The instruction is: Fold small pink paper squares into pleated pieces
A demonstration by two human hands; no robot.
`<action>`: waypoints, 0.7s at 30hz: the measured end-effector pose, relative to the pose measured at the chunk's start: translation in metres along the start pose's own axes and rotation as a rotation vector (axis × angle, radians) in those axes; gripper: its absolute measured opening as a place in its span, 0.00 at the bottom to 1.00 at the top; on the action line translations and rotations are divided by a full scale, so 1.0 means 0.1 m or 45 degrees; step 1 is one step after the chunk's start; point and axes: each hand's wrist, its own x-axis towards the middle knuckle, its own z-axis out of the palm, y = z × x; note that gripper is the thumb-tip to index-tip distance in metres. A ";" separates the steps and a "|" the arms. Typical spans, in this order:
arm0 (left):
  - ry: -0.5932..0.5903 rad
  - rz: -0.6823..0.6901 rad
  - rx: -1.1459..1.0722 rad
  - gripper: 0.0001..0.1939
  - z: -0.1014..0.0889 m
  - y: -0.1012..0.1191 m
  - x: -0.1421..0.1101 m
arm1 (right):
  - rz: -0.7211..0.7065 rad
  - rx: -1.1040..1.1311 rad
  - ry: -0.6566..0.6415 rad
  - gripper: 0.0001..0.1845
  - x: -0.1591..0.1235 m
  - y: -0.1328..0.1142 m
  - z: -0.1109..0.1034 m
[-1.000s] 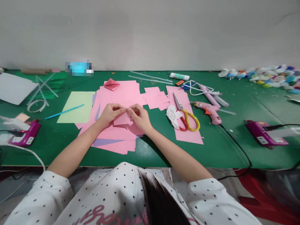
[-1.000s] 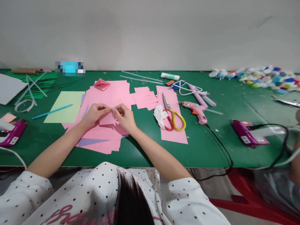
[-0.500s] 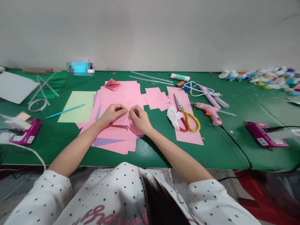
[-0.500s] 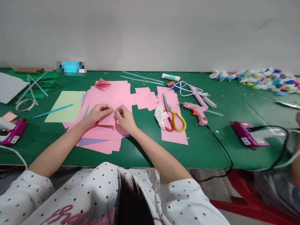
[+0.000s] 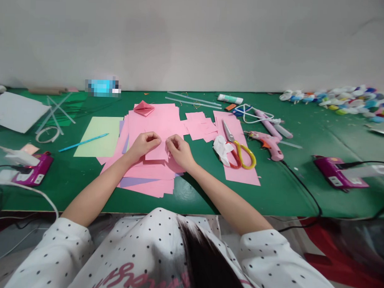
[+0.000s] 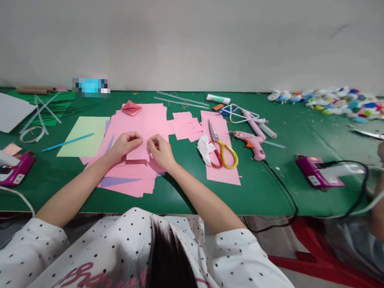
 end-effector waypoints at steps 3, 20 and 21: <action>-0.016 -0.003 0.017 0.08 0.01 0.00 0.00 | 0.002 -0.048 -0.026 0.14 0.00 -0.01 0.00; -0.051 0.026 0.069 0.09 0.02 -0.01 0.00 | -0.068 -0.100 -0.002 0.14 0.02 0.06 0.02; -0.063 0.024 0.076 0.10 0.02 -0.01 0.00 | -0.075 -0.121 -0.007 0.13 0.02 0.06 0.02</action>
